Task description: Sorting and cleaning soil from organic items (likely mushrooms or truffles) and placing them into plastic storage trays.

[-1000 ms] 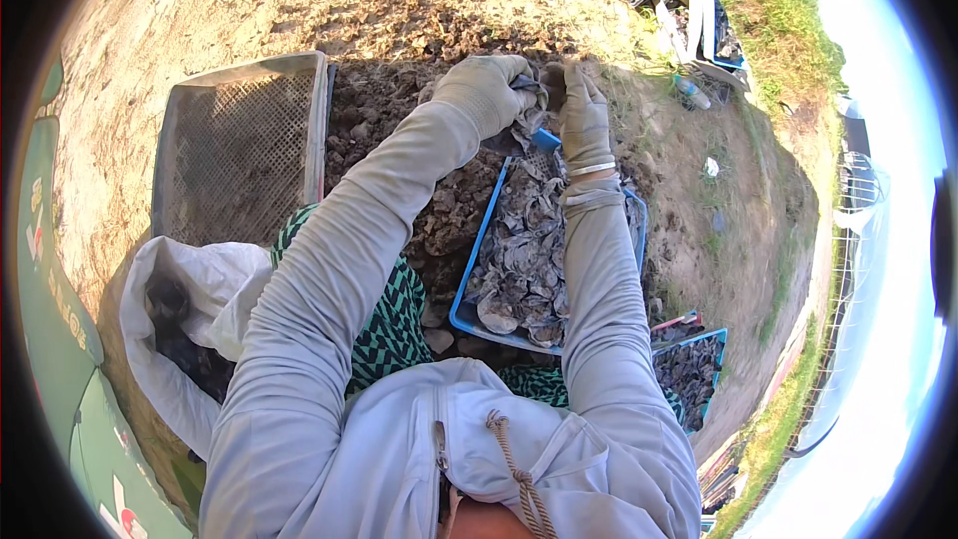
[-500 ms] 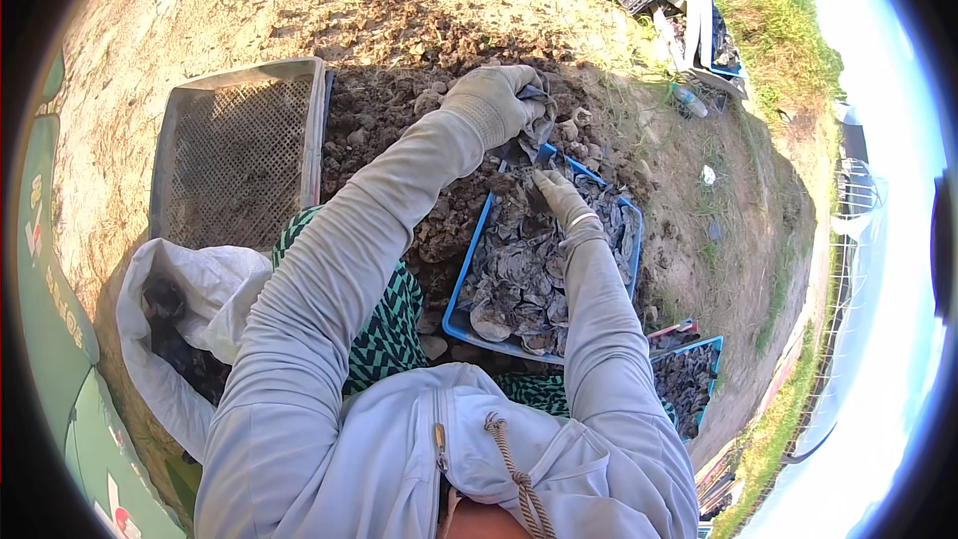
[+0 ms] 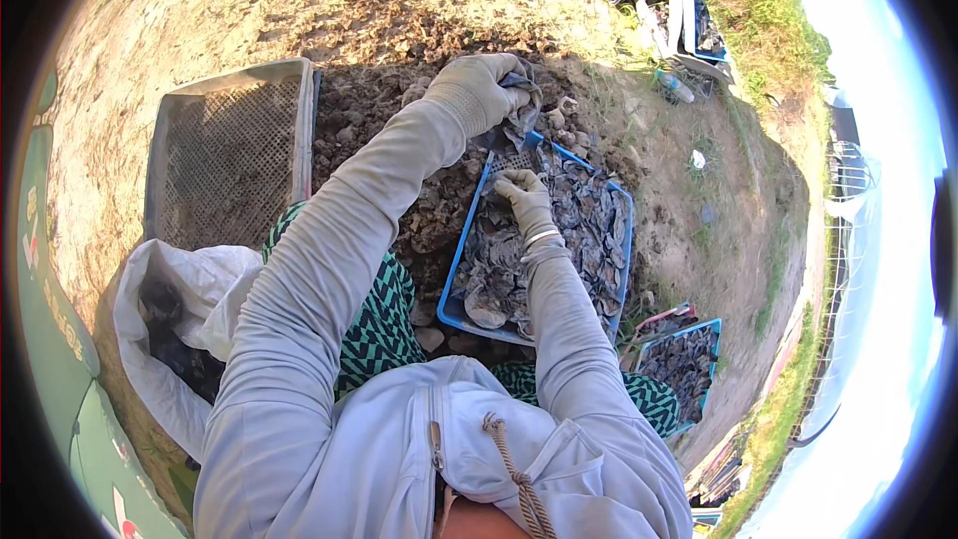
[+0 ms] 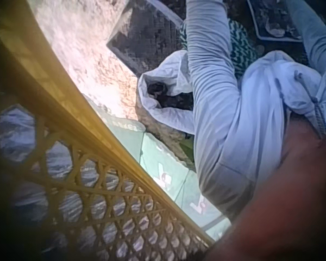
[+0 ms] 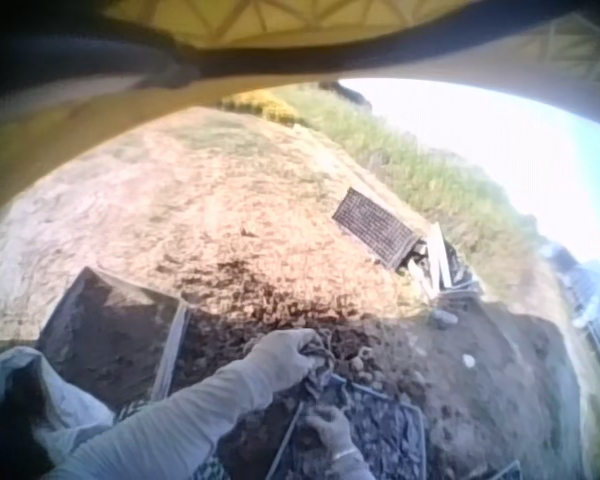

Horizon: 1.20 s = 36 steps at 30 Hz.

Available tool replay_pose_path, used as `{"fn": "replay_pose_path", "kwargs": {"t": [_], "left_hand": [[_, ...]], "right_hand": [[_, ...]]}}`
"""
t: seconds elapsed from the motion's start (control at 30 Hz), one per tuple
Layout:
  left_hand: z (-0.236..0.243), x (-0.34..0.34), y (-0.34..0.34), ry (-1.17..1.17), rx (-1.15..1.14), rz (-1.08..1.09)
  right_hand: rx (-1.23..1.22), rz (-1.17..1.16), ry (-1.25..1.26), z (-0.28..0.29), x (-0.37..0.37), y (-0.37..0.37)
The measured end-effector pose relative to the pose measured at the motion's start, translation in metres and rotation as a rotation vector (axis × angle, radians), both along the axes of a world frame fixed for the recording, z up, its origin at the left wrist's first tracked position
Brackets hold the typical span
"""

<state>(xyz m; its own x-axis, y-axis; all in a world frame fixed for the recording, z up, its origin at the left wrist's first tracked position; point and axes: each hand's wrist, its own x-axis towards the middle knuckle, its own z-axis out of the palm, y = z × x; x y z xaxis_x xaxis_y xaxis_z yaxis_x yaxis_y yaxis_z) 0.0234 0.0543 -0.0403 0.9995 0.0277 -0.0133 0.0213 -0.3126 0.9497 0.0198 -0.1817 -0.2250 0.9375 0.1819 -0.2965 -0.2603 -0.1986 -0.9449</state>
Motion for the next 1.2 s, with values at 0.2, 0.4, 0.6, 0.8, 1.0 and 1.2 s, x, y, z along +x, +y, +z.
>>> {"fn": "replay_pose_path", "kwargs": {"t": [0.2,0.4,0.6,0.8,1.0,1.2], "left_hand": [[-0.003,-0.004,0.014,-0.045,0.029,0.088],[0.002,0.003,0.017,-0.038,0.145,0.160],[-0.002,-0.004,0.020,-0.469,0.345,0.241],[0.003,-0.008,0.020,0.011,0.224,0.117],[-0.002,-0.008,0.014,-0.025,0.192,0.076],[-0.007,-0.001,0.010,0.000,0.087,-0.002]], "right_hand": [[0.318,-0.232,-0.124,0.057,0.046,0.037],[-0.029,-0.092,-0.670,0.124,0.120,0.084],[0.438,0.219,-0.232,0.187,0.058,0.112],[0.240,-0.119,-0.029,0.099,0.073,0.069],[-1.045,0.498,-0.067,-0.031,0.044,0.014],[-0.704,0.393,0.150,0.007,0.028,-0.001]]}}
